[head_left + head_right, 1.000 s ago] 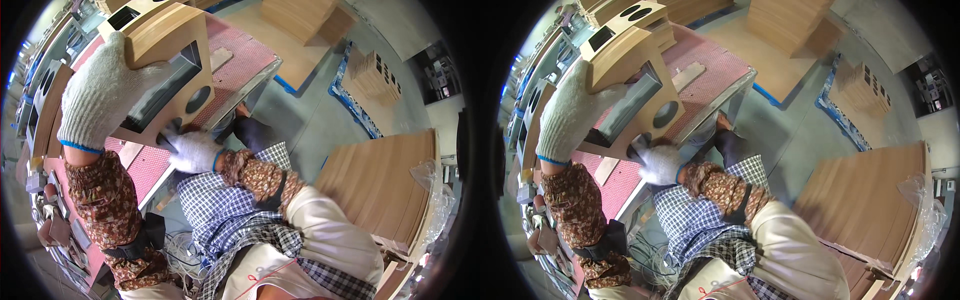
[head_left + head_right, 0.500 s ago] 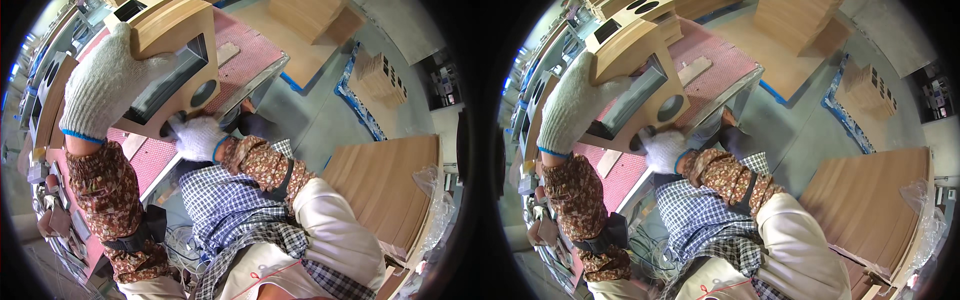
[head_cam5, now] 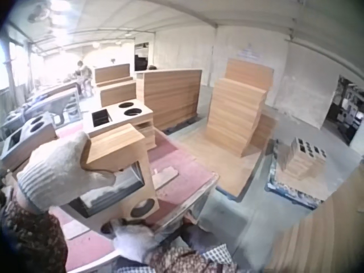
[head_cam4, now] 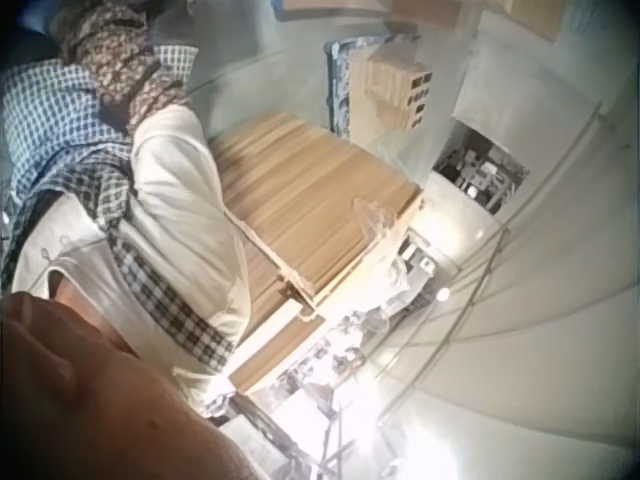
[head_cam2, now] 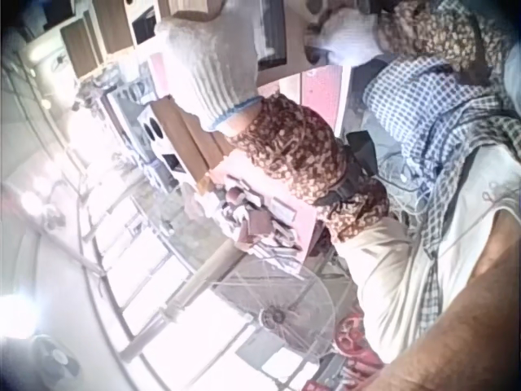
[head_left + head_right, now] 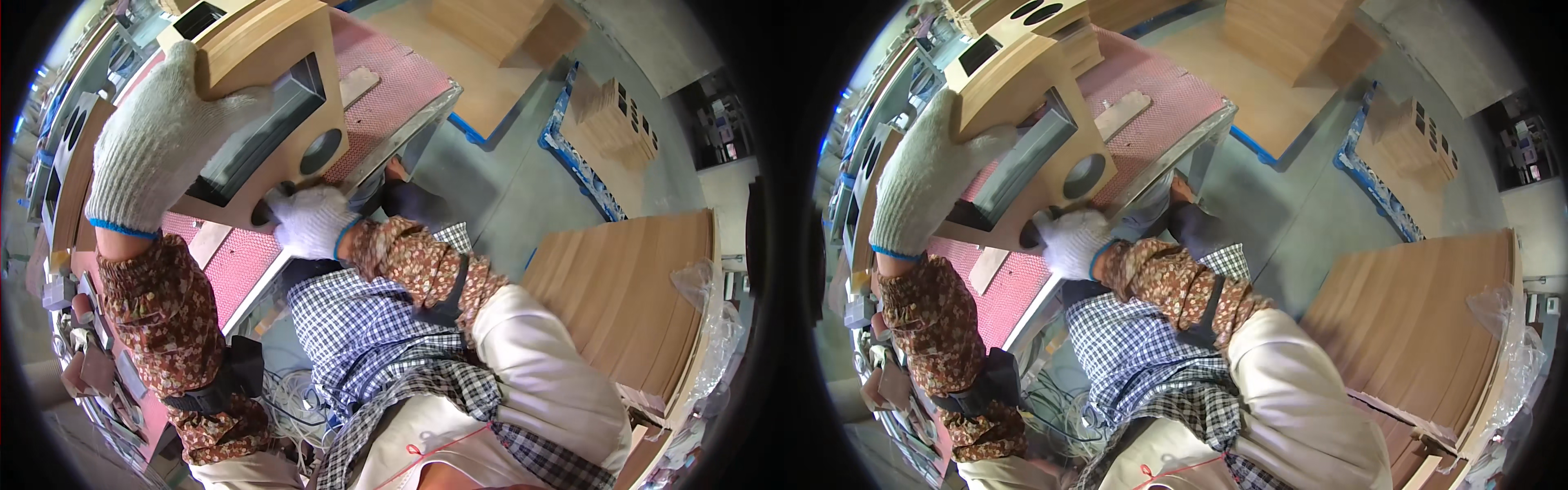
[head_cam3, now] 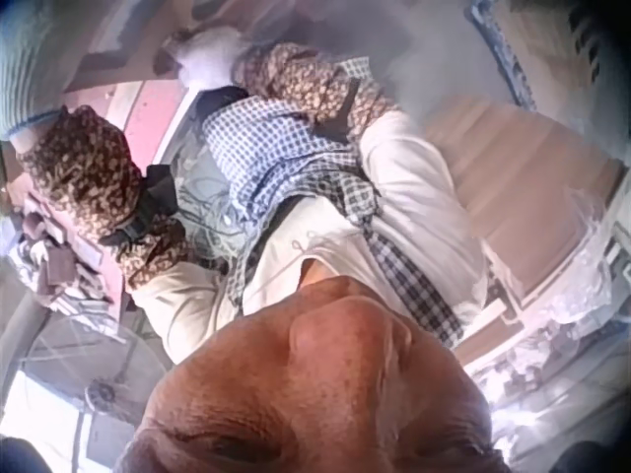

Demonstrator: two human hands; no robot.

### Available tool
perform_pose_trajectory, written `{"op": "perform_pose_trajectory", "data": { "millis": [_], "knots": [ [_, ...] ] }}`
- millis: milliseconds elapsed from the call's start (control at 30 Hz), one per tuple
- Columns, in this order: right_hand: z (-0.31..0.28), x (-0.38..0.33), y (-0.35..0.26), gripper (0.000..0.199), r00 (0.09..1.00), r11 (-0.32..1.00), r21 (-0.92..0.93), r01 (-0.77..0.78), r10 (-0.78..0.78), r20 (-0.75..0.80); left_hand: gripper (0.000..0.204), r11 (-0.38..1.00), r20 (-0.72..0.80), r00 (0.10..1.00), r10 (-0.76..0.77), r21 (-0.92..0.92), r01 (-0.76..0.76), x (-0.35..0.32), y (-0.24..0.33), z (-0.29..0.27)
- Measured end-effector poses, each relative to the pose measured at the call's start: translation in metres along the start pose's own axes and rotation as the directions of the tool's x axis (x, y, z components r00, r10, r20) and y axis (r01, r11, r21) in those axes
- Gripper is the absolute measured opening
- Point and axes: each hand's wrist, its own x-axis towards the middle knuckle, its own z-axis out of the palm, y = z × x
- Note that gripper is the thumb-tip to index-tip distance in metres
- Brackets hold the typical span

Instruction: Sanding the interior and exterior edges of holes in wooden speaker boxes using a sanding tool.

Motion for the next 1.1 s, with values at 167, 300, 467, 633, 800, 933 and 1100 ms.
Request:
{"op": "perform_pose_trajectory", "data": {
  "millis": [167, 300, 467, 633, 800, 933, 1100],
  "knots": [
    [-0.037, -0.002, -0.008, 0.04, 0.922, 0.954, -0.002, -0.3, 0.29, 0.255, 0.055, 0.999, 0.035, 0.999, -0.028, 0.021, 0.027, 0.001, 0.012, -0.004],
    [-0.027, 0.005, -0.012, 0.037, 0.685, -0.306, 0.673, -0.674, 0.084, 0.724, 0.055, 0.999, 0.051, 0.998, -0.032, 0.014, 0.032, 0.005, 0.015, -0.003],
    [0.012, 0.004, 0.026, 0.027, 0.993, 0.874, 0.475, 0.105, -0.066, -0.096, 0.068, 0.998, -0.057, 0.997, 0.058, 0.002, -0.058, 0.009, 0.021, 0.002],
    [-0.05, 0.029, -0.03, 0.029, 0.821, 0.909, -0.141, -0.392, 0.415, 0.392, 0.055, 0.997, 0.026, 0.999, 0.034, 0.064, -0.036, -0.008, -0.013, -0.014],
    [-0.017, 0.013, -0.013, 0.022, 0.92, 0.46, 0.81, -0.364, 0.313, 0.235, 0.06, 0.971, -0.064, 0.975, 0.215, -0.093, -0.22, 0.008, -0.001, -0.002],
    [-0.037, 0.018, -0.012, 0.025, 0.599, -0.42, 0.585, -0.693, 0.115, 0.792, 0.064, 0.977, -0.087, 0.978, 0.187, -0.084, -0.194, -0.007, 0.033, -0.016],
    [-0.058, 0.018, -0.01, 0.029, 0.895, 0.957, -0.014, -0.289, 0.275, 0.352, 0.065, 0.997, -0.118, 0.99, 0.076, 0.028, -0.073, -0.022, 0.048, -0.028]
  ]
}}
